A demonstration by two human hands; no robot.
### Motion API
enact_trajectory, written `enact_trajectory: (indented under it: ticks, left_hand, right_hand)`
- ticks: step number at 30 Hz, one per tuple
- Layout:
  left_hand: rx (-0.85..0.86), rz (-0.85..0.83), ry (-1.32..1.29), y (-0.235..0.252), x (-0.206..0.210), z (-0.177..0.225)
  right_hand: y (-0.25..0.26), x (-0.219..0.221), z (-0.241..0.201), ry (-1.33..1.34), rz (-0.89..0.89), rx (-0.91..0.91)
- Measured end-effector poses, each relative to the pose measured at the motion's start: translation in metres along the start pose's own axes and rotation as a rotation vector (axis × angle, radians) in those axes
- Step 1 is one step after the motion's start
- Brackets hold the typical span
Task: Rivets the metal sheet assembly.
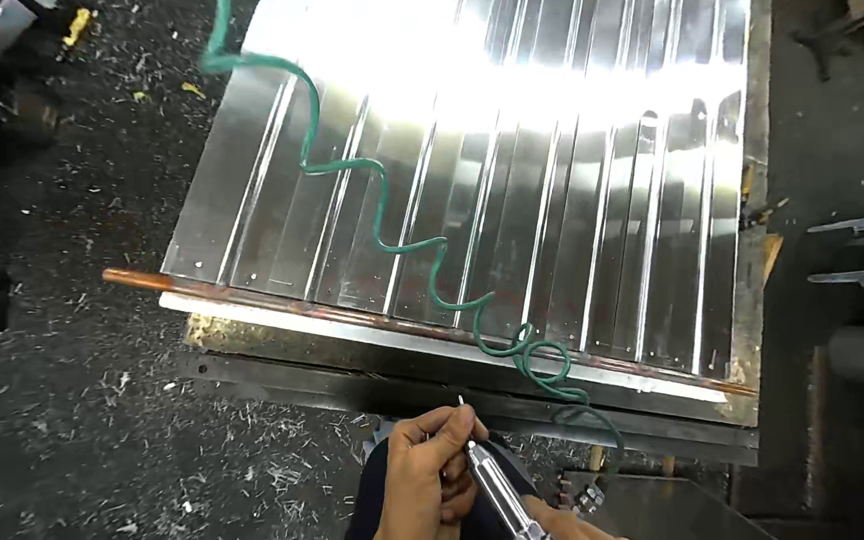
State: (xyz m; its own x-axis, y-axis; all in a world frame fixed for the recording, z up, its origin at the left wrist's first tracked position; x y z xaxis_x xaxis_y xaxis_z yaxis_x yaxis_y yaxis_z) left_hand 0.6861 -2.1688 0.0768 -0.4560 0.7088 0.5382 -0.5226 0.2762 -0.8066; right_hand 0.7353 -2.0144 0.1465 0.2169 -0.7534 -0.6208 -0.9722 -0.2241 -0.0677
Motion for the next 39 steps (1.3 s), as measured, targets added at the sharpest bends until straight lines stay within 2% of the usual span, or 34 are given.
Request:
enact_trajectory:
  ticks: [4, 8, 13, 17, 21, 25, 28, 33, 36, 39]
  left_hand:
    - [-0.051, 0.062, -0.113, 0.022, 0.0, 0.021]
    - [-0.126, 0.102, -0.096, 0.042, 0.006, 0.036]
    - [-0.228, 0.167, -0.069, 0.069, 0.007, 0.042]
    - [-0.307, 0.147, -0.058, 0.084, 0.005, 0.041]
    - [-0.383, 0.108, 0.13, 0.121, -0.01, 0.036]
    - [-0.426, 0.126, 0.268, 0.15, -0.028, 0.045]
    - [-0.386, 0.145, 0.359, 0.149, -0.042, 0.059]
    - [-0.164, 0.207, 0.296, 0.149, -0.063, 0.111]
    - [-0.013, 0.165, 0.214, 0.152, -0.067, 0.151]
    - [0.058, 0.09, 0.206, 0.155, -0.06, 0.176]
  right_hand:
    - [0.021, 0.008, 0.003, -0.09, -0.016, 0.041]
    - [0.046, 0.011, 0.008, -0.14, -0.031, 0.118]
    - [0.064, 0.017, 0.022, -0.135, -0.051, 0.2]
    - [0.078, 0.019, 0.032, -0.145, -0.074, 0.262]
    - [0.1, 0.027, 0.062, -0.122, -0.127, 0.389]
    - [0.12, 0.044, 0.091, -0.206, -0.158, 0.398]
    - [0.128, 0.051, 0.1, -0.236, -0.213, 0.444]
    - [0.134, 0.055, 0.105, -0.197, -0.233, 0.459]
    - [0.14, 0.054, 0.104, -0.151, -0.216, 0.471]
    - [0.148, 0.051, 0.104, -0.13, -0.249, 0.459]
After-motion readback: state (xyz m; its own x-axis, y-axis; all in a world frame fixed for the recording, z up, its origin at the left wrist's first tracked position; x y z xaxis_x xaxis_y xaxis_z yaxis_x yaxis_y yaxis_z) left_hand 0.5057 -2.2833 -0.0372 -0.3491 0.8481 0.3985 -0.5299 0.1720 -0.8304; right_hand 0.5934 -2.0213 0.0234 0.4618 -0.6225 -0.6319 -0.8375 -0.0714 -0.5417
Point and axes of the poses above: each hand's wrist, its own y-axis towards the middle knuckle, its own x-axis out of the palm, z = x × y, the point moved 5 cm from there along y, towards the middle knuckle, and after that the axes turned 9 degrees about -x, right-handed, at the moved point
